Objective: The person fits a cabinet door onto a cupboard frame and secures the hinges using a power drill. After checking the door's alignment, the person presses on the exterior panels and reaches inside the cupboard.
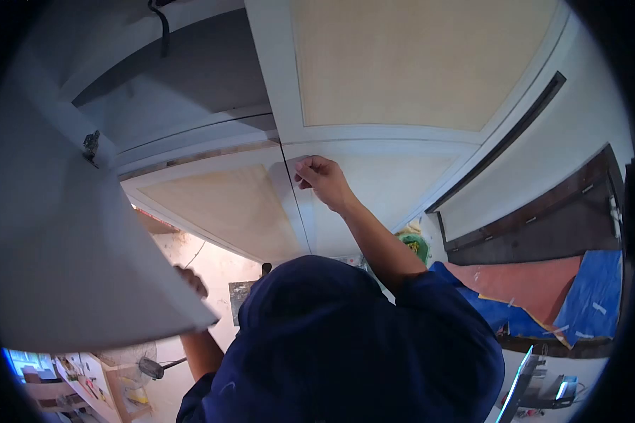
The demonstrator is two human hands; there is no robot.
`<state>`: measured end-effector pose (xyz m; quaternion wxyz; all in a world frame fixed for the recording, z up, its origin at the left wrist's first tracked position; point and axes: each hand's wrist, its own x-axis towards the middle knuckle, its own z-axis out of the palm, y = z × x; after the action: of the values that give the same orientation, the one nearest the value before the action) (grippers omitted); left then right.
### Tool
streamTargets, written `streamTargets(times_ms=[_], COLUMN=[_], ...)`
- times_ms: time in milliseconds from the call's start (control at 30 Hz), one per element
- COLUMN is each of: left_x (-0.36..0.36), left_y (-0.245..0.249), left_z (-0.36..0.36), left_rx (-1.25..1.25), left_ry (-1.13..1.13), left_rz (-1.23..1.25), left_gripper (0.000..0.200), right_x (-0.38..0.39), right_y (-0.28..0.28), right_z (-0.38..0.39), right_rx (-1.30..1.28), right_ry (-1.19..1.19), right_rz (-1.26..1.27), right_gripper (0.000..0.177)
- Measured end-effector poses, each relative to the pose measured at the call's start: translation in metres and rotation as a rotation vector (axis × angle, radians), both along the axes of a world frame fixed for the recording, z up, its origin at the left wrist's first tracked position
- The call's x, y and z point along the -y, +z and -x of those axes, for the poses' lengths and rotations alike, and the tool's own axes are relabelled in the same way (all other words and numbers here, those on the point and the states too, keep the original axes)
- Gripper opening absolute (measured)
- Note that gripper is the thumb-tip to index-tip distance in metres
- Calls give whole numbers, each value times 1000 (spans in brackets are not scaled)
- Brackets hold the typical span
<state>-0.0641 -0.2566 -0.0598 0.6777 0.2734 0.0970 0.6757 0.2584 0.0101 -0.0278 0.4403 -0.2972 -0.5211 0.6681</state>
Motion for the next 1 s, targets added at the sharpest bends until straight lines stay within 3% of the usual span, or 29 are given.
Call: streamTargets(times_ms=[33, 67, 100, 133, 167, 200, 233, 367, 600, 1000], left_x=[-14, -34, -52, -69, -89, -109, -127, -173, -204, -227], left_y=[2, -1, 11, 51, 39, 44, 46, 52, 56, 48], left_z=[-21, -28, -49, -80, -78, -85, -90, -100, -105, -100], left_rx=[163, -36, -667, -542, -492, -674, -658, -644, -716, -792], left_ry=[25, 88, 540, 429, 376, 422, 421, 455, 537, 550], left_rz=[66, 35, 177, 157, 190, 287, 315, 269, 261, 326], left_gripper=[24, 20, 15, 13, 20, 23, 25, 26, 28, 27], right_x=[2, 5, 7, 8, 8, 8, 8, 14, 28, 36], right_y=[-4, -6, -9, -14, -21, -28, -32, -43, -74, -81], right_z=[-2, -4, -5, -8, -14, -21, -27, -65, -109, -91], right_rx=[31, 62, 93, 98, 105, 113, 121, 152, 191, 180], right_ry=[-17, -32, -46, -69, -88, -104, -129, -230, -360, -330], right_rz=[14, 28, 41, 36, 28, 20, 34, 63, 167, 191], right_gripper=[20, 20, 20, 20, 21, 22, 22, 23, 22, 21])
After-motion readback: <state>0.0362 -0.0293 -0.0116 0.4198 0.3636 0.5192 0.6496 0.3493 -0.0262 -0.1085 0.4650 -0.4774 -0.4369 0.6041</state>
